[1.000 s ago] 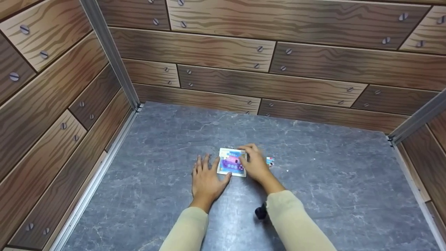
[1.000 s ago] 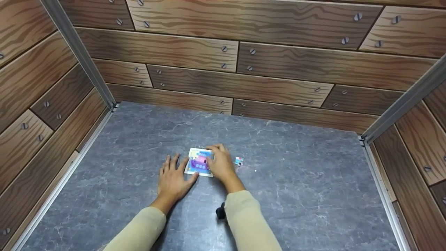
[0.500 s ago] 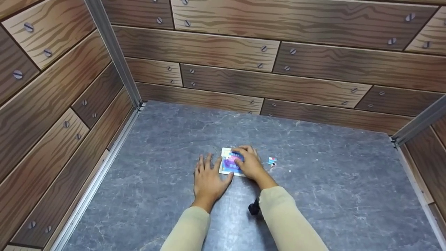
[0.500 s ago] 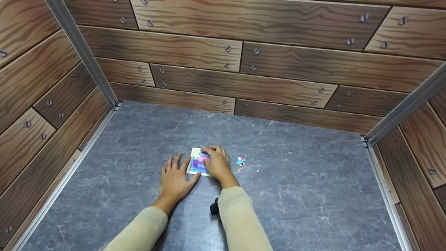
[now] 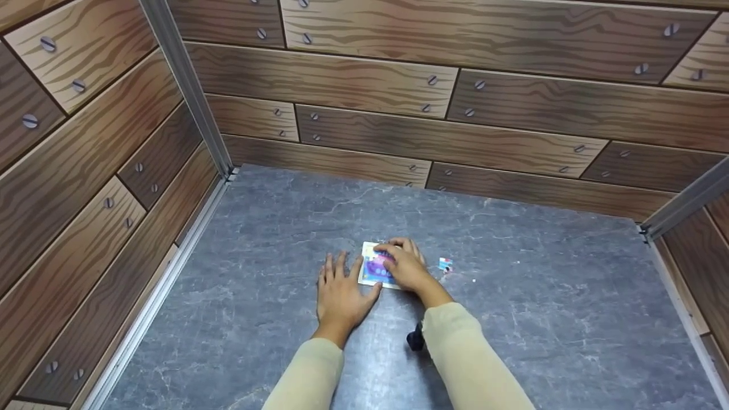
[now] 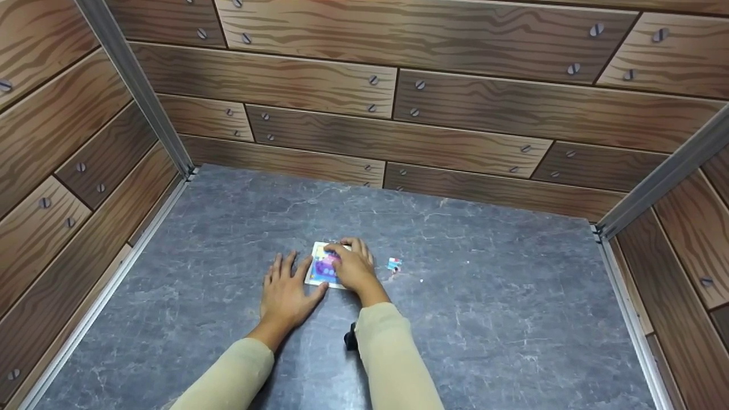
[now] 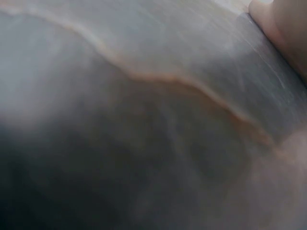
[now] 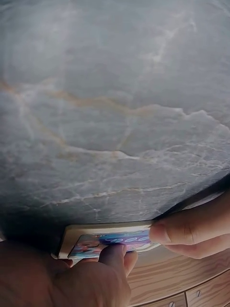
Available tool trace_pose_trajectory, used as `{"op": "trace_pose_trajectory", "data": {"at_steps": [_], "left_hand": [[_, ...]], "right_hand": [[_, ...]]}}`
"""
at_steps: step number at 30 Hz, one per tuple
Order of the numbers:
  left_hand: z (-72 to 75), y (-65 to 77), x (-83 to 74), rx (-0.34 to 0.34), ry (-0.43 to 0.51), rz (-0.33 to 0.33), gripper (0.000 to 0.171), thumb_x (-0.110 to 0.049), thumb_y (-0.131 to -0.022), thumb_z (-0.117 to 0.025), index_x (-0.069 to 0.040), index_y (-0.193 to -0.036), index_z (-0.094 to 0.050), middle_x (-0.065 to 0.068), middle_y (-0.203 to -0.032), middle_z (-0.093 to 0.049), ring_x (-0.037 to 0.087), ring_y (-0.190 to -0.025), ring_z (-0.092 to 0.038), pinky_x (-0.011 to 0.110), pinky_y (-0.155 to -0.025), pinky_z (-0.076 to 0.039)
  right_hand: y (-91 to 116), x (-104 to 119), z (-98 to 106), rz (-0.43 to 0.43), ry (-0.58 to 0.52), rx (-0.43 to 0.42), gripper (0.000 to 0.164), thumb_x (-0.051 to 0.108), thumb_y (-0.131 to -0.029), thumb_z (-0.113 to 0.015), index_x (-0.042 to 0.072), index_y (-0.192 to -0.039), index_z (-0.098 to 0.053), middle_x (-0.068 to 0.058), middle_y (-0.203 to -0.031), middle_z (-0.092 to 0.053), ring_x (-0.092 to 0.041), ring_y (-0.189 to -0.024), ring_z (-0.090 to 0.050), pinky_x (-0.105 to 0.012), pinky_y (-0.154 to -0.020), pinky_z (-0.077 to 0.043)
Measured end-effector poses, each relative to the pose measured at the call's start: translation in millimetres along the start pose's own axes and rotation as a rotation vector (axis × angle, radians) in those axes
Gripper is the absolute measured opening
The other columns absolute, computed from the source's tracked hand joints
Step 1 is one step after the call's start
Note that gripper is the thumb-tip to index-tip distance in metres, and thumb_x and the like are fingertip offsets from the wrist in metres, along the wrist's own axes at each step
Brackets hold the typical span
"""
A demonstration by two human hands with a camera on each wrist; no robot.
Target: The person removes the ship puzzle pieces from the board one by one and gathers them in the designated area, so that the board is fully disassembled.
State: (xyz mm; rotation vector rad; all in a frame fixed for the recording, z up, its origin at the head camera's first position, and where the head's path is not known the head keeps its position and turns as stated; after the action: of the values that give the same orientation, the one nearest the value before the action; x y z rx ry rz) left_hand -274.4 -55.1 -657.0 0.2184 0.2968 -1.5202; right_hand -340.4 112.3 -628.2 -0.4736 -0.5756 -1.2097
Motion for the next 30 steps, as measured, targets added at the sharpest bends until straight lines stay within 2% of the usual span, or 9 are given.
{"op": "trace_pose_trajectory", "data": {"at_steps": [10,18,24,30], "left_hand": [[1.8,-0.2,2.3,-0.001,-0.014,0.014,0.085,-0.084,-0.097,-0.046,-0.034,-0.165,-0.045,0.011,-0.178,-0.032,0.044,-0.169,-0.021,0.062,-0.136,-0.022],[0.9,0.7,2.0,0.011,-0.024,0.018,0.085,-0.084,-0.096,-0.046,-0.035,-0.166,-0.044,0.010,-0.179,-0.031,0.043,-0.169,-0.019,0.061,-0.136,-0.022],[-2.2,1.4,2.5,0.006,-0.029,0.015,0.085,-0.085,-0.096,-0.045,-0.035,-0.165,-0.045,0.010,-0.179,-0.031,0.043,-0.169,-0.020,0.061,-0.136,-0.023],[-0.2,2.9,0.1,-0.004,-0.008,0.005,0.085,-0.083,-0.097,-0.048,-0.033,-0.165,-0.046,0.011,-0.179,-0.032,0.044,-0.168,-0.021,0.062,-0.136,-0.024]], "right_hand": [[0.8,0.8,-3.5,0.032,0.000,-0.033,0.032,0.015,-0.105,-0.068,0.022,-0.137,-0.072,-0.010,-0.152,-0.059,-0.040,-0.152,-0.043,-0.069,-0.127,-0.028],[3.7,-2.3,-8.1,0.056,-0.018,-0.077,0.034,0.013,-0.103,-0.070,0.019,-0.136,-0.076,-0.006,-0.149,-0.064,-0.039,-0.151,-0.044,-0.068,-0.126,-0.030],[6.3,-2.8,-9.6,0.054,0.015,-0.079,0.036,0.015,-0.105,-0.068,0.021,-0.140,-0.073,-0.008,-0.147,-0.062,-0.039,-0.148,-0.046,-0.067,-0.125,-0.032],[7.6,-1.1,-8.4,0.052,0.085,-0.061,0.038,0.017,-0.108,-0.060,0.025,-0.144,-0.071,-0.014,-0.145,-0.056,-0.040,-0.144,-0.046,-0.065,-0.123,-0.034]]}}
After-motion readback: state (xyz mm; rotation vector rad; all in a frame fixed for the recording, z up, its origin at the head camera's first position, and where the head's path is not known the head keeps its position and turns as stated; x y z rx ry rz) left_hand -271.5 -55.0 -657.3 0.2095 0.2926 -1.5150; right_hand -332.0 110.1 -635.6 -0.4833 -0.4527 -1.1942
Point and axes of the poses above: each hand's wrist, its own y-axis away from the middle knuckle, its own z-axis out of the back of the hand, x = y × z, the point moved 2 cm from there along -y, towards the middle knuckle
